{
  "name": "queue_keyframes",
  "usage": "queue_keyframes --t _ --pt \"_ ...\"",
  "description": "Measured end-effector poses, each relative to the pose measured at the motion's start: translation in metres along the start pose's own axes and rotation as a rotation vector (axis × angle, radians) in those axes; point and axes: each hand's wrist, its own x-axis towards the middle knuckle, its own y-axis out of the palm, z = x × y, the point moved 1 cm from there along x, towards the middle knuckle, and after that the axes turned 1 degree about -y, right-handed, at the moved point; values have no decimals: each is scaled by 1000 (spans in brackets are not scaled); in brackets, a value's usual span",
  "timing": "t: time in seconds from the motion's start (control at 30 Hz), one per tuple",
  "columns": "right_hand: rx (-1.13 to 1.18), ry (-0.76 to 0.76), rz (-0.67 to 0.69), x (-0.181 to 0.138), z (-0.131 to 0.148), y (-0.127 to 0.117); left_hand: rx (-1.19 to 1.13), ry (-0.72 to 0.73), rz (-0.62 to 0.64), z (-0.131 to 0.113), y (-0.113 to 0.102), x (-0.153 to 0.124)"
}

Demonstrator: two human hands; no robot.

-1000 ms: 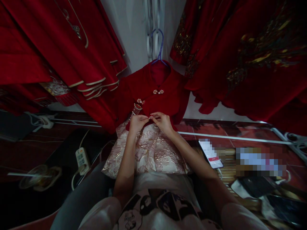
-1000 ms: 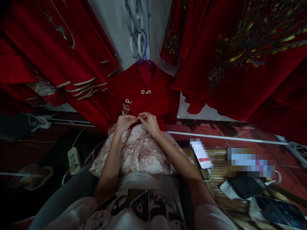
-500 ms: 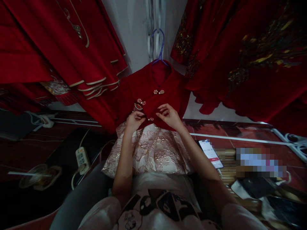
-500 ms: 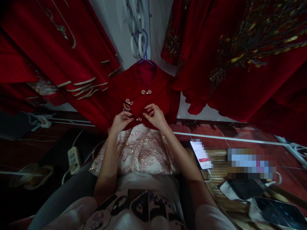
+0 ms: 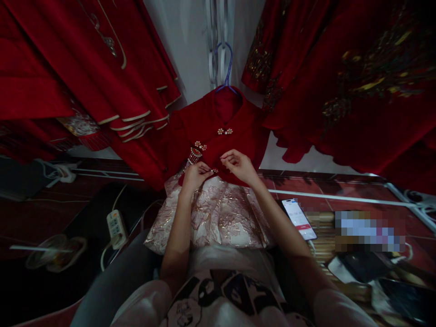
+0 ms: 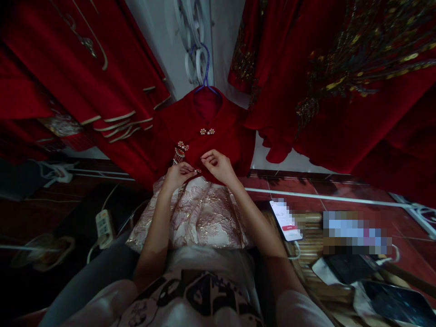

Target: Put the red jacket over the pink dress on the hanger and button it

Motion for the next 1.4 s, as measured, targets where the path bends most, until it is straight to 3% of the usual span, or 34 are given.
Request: queue_keyframes --t 0.17,0.33,1.0,1.1,1.17,1.27,1.4 --pt "-125 42 106 -5 -10 12 113 133 25 -3 -3 -2" --pt "-123 103 199 -8 -23 24 138 195 -27 -3 -1 -2" --pt "-70 96 175 -7 -24 25 -70 69 -96 0 9 0" --pt "-76 93 156 -5 -23 22 -215 19 -38 1 12 2" --pt "-66 96 173 -3 -21 16 -361 -24 -79 1 13 6" --pt "-21 113 296 -2 -16 1 -562 -125 -226 1 11 15" --pt "53 132 481 -4 -7 -20 -790 -228 -256 -1 7 25"
